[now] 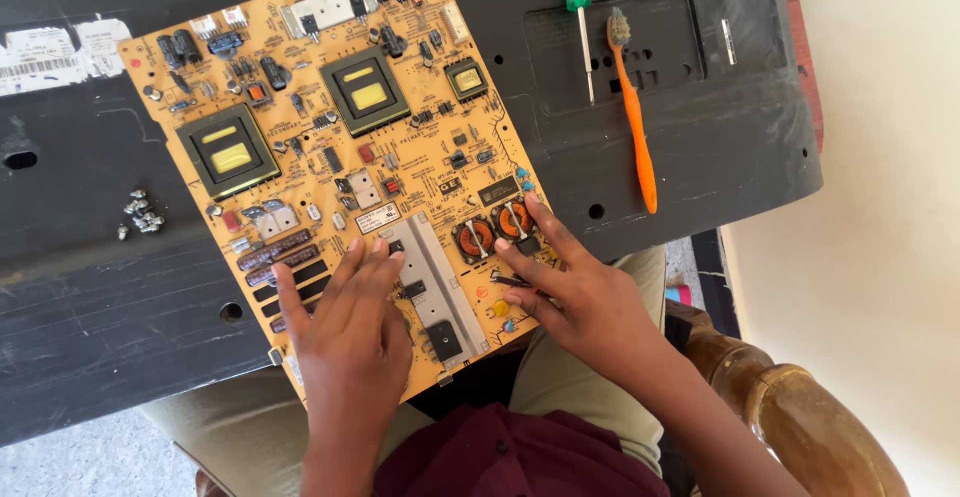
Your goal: The person manipulates a yellow circuit board on a black work surface, using a green screwdriver to adjust components and a toothbrush to clean the board. They repeatedly handle small parts and tools while working on the electronics.
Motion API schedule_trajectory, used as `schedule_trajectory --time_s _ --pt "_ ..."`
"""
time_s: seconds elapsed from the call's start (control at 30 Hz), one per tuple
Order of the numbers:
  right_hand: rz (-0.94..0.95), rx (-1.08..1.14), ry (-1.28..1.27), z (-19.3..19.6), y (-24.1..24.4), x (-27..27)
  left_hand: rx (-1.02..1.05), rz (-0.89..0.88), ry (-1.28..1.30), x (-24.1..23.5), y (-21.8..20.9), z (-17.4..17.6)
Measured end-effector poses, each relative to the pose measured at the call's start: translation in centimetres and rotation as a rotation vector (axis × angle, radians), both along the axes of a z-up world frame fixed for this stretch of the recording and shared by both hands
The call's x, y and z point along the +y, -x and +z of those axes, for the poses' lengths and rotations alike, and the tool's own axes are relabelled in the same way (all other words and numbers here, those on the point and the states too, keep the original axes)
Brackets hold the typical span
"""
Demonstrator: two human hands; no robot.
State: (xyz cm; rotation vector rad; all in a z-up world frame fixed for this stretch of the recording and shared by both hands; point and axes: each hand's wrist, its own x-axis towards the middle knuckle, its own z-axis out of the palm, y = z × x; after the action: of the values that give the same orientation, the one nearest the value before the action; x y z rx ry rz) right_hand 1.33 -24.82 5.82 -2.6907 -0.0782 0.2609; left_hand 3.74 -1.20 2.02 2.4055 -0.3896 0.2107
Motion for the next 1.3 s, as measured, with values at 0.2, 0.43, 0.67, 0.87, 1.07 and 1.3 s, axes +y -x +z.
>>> schedule_trajectory --time_s 0.2,0.43,0.67,0.87,1.07,1.3 --pt "0.048 -0.108 -0.031 0.2 -0.2 -0.1 -0.023 0.002 -0.044 -0.3 -0.5 0.0" --pt "0.051 -0.117 -0.050 0.0 -0.1 -0.3 -0.018 0.053 0.014 -0.3 -0.7 0.1" --pt "0.023 -0.070 -0.071 0.0 0.0 -0.3 0.027 0.137 0.051 -0.6 -1.8 0.8" --pt "0.010 -0.045 -0.070 0.2 0.0 -0.2 0.247 0.245 -0.060 -1.9 -3.1 2.0" --pt "0.018 -0.073 -0.081 0.3 0.1 -0.3 0.194 0.248 -0.120 -2.3 -2.6 2.2" --pt "0.031 -0.095 -0.079 -0.2 0.2 -0.7 0.038 0.224 -0.260 -0.1 -2.3 0.6"
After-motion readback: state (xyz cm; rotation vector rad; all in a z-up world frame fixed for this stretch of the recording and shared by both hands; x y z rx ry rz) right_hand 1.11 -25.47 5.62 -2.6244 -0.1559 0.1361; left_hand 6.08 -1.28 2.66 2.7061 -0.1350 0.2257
